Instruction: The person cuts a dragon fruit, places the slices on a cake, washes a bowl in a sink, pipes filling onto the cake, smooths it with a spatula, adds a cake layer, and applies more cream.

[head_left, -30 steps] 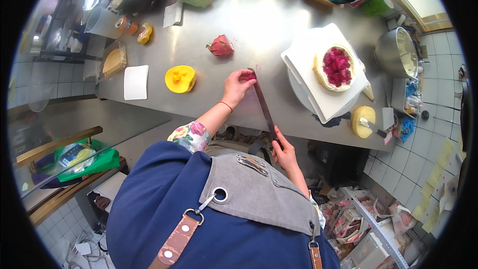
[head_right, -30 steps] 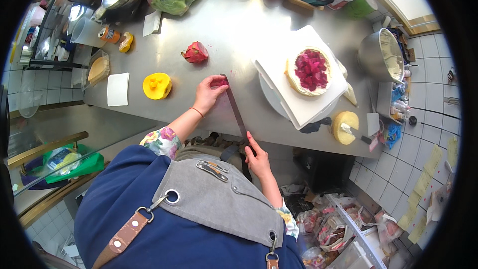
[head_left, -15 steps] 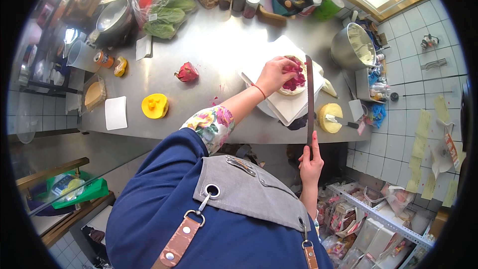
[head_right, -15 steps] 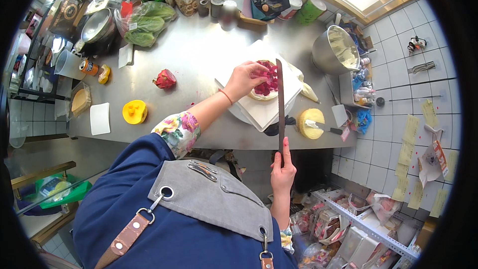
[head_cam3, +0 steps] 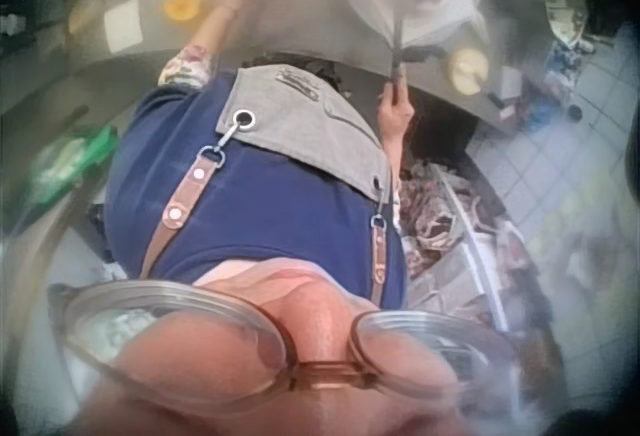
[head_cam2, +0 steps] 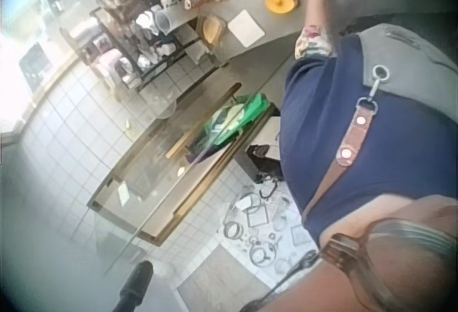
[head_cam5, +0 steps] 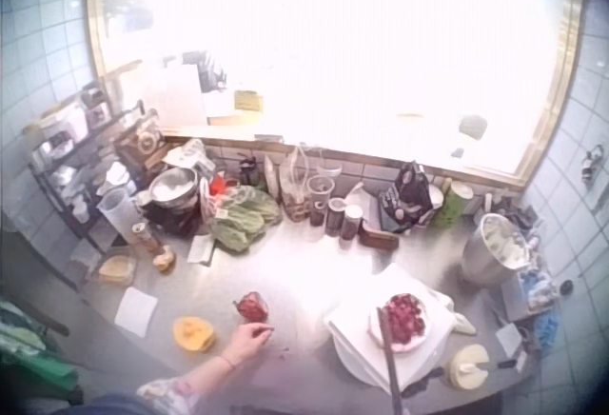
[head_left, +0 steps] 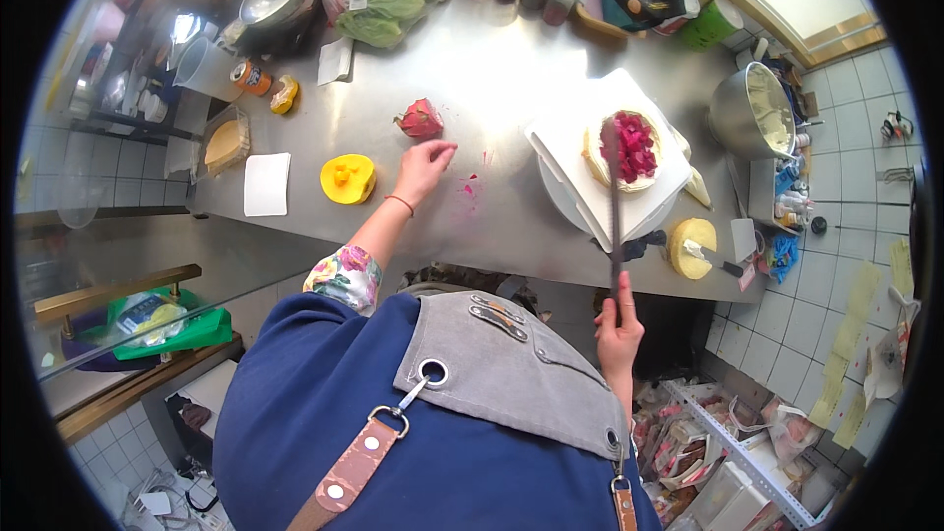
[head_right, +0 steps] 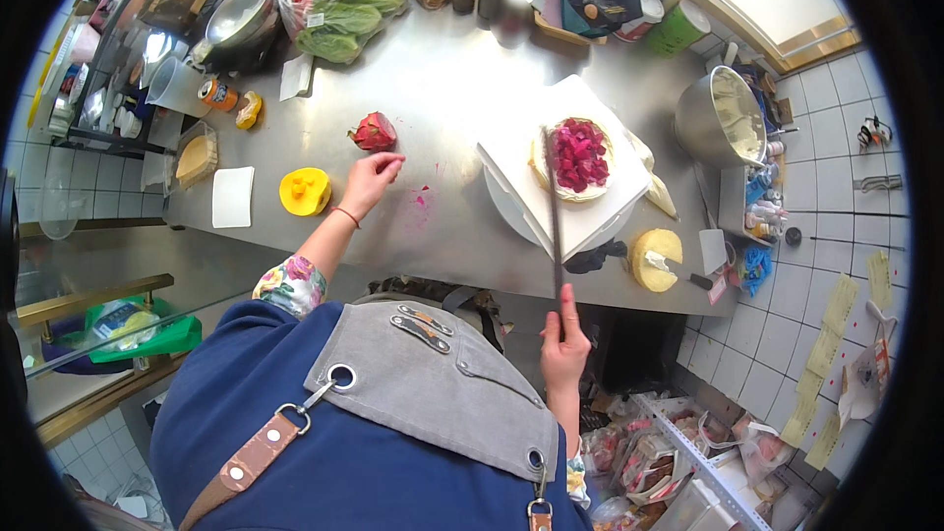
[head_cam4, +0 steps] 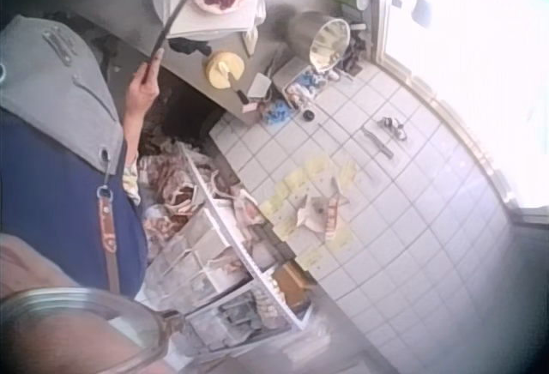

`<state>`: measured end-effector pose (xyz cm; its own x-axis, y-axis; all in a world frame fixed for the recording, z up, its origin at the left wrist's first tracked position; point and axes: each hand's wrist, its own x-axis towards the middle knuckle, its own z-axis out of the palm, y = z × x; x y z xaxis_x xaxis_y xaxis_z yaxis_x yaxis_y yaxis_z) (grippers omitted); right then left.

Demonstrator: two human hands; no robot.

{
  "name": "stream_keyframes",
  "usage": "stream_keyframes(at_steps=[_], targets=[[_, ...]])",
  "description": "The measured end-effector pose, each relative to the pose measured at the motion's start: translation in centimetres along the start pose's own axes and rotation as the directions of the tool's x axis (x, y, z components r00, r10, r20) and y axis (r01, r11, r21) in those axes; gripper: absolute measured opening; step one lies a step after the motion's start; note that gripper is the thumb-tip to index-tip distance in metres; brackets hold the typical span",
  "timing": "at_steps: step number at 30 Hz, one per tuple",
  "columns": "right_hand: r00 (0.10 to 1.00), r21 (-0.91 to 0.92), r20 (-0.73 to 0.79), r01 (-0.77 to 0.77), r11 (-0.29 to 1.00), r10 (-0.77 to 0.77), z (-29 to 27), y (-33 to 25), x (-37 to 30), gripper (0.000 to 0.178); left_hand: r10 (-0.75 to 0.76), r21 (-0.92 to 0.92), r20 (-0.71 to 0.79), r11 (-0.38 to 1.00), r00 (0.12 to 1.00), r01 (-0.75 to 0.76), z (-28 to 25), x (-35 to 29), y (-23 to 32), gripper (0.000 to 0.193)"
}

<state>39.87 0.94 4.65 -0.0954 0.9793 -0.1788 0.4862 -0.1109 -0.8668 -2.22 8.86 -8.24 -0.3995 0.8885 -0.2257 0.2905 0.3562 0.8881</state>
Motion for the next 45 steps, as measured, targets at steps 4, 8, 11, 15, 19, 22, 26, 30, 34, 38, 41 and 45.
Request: stream_keyframes(at_steps=[4, 8, 11, 15, 19, 22, 26, 30, 34, 38, 41, 45], targets=[[0.966, -0.03, 0.247, -0.071, 0.997, 0.076, 3.1, 2.7, -0.1, 0.051, 0.048, 0.189, 0.105, 0.98, 0.993, -0.067, 2.1, -1.4, -2.6, 0.028], [0.911, -0.112, 0.341, -0.207, 0.972, 0.233, 5.5, 5.9, -0.9, 0.054, 0.193, 0.381, 0.182, 0.89, 0.964, -0.25, 5.4, 0.8, -3.1, 0.018], [0.885, -0.146, 0.374, -0.24, 0.96, 0.278, 5.9, 5.8, -0.7, 0.053, 0.16, 0.495, 0.274, 0.822, 0.948, -0.282, 6.1, 2.1, -2.8, 0.012], [0.916, -0.176, 0.343, -0.154, 0.972, 0.208, 6.5, 6.8, -0.1, 0.05, 0.07, 0.671, 0.384, 0.664, 0.921, -0.33, 7.5, 3.4, -2.9, 0.012], [0.97, -0.386, 0.239, 0.14, 0.912, -0.048, 8.0, 8.3, 1.3, 0.051, 0.078, 0.653, 0.429, 0.661, 0.9, -0.369, 7.3, 3.0, -2.1, 0.013], [0.97, -0.548, 0.227, 0.204, 0.811, -0.09, 9.6, 7.6, 3.5, 0.053, 0.159, 0.423, 0.439, 0.832, 0.884, -0.36, 4.8, 1.0, 0.5, 0.014], [0.952, -0.536, 0.184, 0.304, 0.788, -0.243, 12.4, 9.3, 7.2, 0.052, 0.21, 0.114, 0.44, 0.951, 0.873, -0.287, 3.5, -1.7, 10.2, 0.014], [0.903, -0.592, 0.057, 0.374, 0.714, -0.426, 13.2, 8.8, 8.7, 0.05, 0.479, -0.073, 0.44, 0.862, 0.76, -0.501, 5.4, -1.8, 20.7, 0.012], [0.897, -0.467, 0.017, 0.397, 0.79, -0.441, 9.1, 7.7, 6.0, 0.039, 0.636, -0.219, 0.393, 0.766, 0.664, -0.604, 10.8, 0.4, 25.3, 0.015], [0.923, -0.365, 0.024, 0.366, 0.856, -0.384, 1.5, 5.3, 5.4, 0.025, 0.614, 0.176, 0.412, 0.672, 0.674, -0.719, 16.0, 3.2, 25.1, 0.023], [0.919, -0.177, -0.089, 0.364, 0.914, -0.383, -2.8, 3.4, 9.7, 0.016, 0.559, 0.177, 0.349, 0.749, 0.752, -0.639, 17.5, 4.0, 25.0, 0.02], [0.876, -0.141, -0.042, 0.47, 0.871, -0.48, -4.4, -0.3, 18.2, 0.015, 0.508, 0.23, 0.229, 0.801, 0.831, -0.553, 17.3, 3.6, 23.4, 0.018]])
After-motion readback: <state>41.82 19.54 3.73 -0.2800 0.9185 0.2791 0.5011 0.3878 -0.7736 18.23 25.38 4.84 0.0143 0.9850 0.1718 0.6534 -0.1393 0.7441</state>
